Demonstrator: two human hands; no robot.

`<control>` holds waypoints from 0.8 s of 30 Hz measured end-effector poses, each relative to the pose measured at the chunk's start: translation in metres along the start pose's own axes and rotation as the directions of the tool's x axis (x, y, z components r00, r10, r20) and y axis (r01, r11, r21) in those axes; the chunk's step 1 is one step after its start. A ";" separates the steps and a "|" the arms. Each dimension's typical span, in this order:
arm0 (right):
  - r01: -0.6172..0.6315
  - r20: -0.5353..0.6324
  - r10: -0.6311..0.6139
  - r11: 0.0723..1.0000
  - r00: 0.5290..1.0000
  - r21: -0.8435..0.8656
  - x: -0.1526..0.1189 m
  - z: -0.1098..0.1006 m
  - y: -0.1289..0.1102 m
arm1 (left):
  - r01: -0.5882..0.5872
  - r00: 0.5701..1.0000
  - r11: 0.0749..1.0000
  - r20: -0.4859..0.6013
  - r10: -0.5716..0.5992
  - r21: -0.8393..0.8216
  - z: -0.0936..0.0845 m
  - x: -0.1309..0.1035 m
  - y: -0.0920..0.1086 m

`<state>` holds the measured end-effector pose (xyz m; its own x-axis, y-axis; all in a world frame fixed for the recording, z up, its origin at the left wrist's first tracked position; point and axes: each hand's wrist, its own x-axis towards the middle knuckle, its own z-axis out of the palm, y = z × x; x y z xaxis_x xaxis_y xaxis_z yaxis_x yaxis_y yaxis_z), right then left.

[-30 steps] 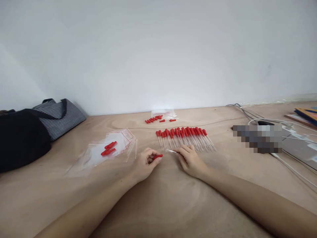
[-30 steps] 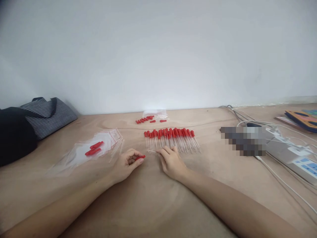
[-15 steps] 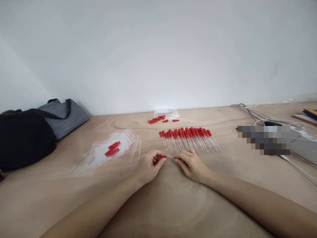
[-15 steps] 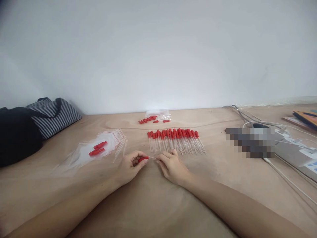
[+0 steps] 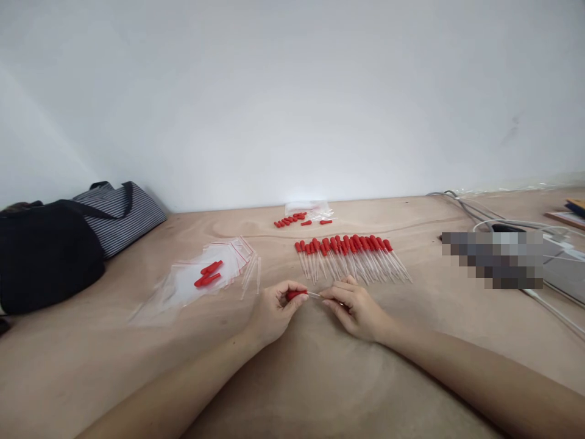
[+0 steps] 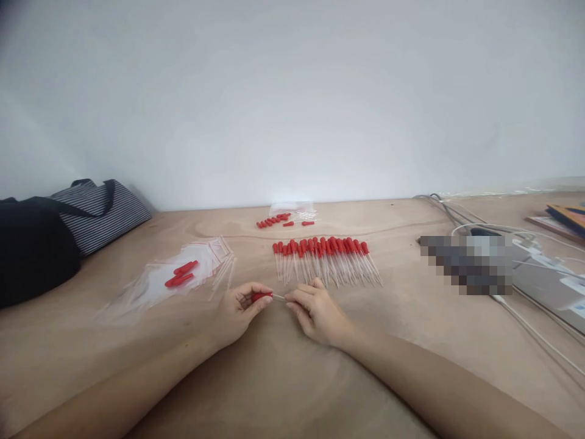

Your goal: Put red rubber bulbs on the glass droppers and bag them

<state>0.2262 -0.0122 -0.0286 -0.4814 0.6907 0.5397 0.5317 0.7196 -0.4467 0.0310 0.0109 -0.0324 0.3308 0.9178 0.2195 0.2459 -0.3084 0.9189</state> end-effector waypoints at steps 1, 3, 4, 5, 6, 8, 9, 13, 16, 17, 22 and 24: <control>0.006 0.001 -0.006 1.000 1.000 0.000 0.000 0.000 0.001 | 0.008 1.000 1.000 0.007 -0.008 -0.014 0.000 0.000 0.000; 0.024 0.001 -0.024 1.000 1.000 -0.012 0.000 -0.001 0.005 | 0.024 1.000 0.999 0.019 -0.023 -0.032 0.000 -0.001 0.001; 0.036 0.001 -0.036 0.999 0.999 -0.026 0.000 -0.002 0.007 | 0.031 0.999 0.999 0.019 -0.030 -0.038 0.000 -0.001 0.002; 0.051 -0.001 -0.052 0.998 0.999 -0.046 0.000 -0.002 0.009 | 0.038 0.999 0.998 0.019 -0.038 -0.042 0.000 -0.001 0.002; 0.071 -0.003 -0.071 0.995 0.997 -0.071 0.000 -0.003 0.010 | 0.044 0.999 0.998 0.018 -0.043 -0.047 0.000 -0.002 0.003; 0.110 -0.005 -0.111 0.986 0.994 -0.128 0.000 -0.004 0.011 | 0.049 0.999 0.997 0.023 -0.047 -0.058 0.001 -0.002 0.004; 0.120 -0.007 -0.122 0.981 0.992 -0.153 0.000 -0.005 0.010 | 0.050 0.999 0.997 0.026 -0.048 -0.065 0.001 -0.003 0.004; 0.070 -0.026 -0.074 0.986 0.997 -0.152 -0.001 -0.004 0.004 | 0.050 0.999 0.997 0.009 -0.049 -0.062 0.004 -0.005 0.005; 0.030 -0.032 -0.034 0.992 0.999 -0.123 0.000 -0.002 -0.001 | 0.020 1.000 1.000 -0.009 -0.020 -0.021 0.006 -0.006 0.003; 0.028 -0.031 -0.032 0.992 0.999 -0.120 0.000 -0.002 -0.002 | 0.004 1.000 1.000 -0.007 -0.004 -0.004 0.006 -0.006 0.002; 0.038 -0.018 -0.040 0.994 0.999 -0.106 0.001 0.000 -0.003 | -0.058 0.998 0.994 0.014 0.057 0.096 0.004 -0.007 -0.002; 0.039 -0.008 -0.040 0.994 0.999 -0.104 0.001 0.000 -0.002 | -0.072 0.997 0.989 0.019 0.070 0.128 0.003 -0.007 -0.003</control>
<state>0.2244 -0.0129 -0.0267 -0.4966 0.6609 0.5627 0.5821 0.7344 -0.3489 0.0308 0.0043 -0.0377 0.3642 0.8891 0.2771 0.3362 -0.4030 0.8512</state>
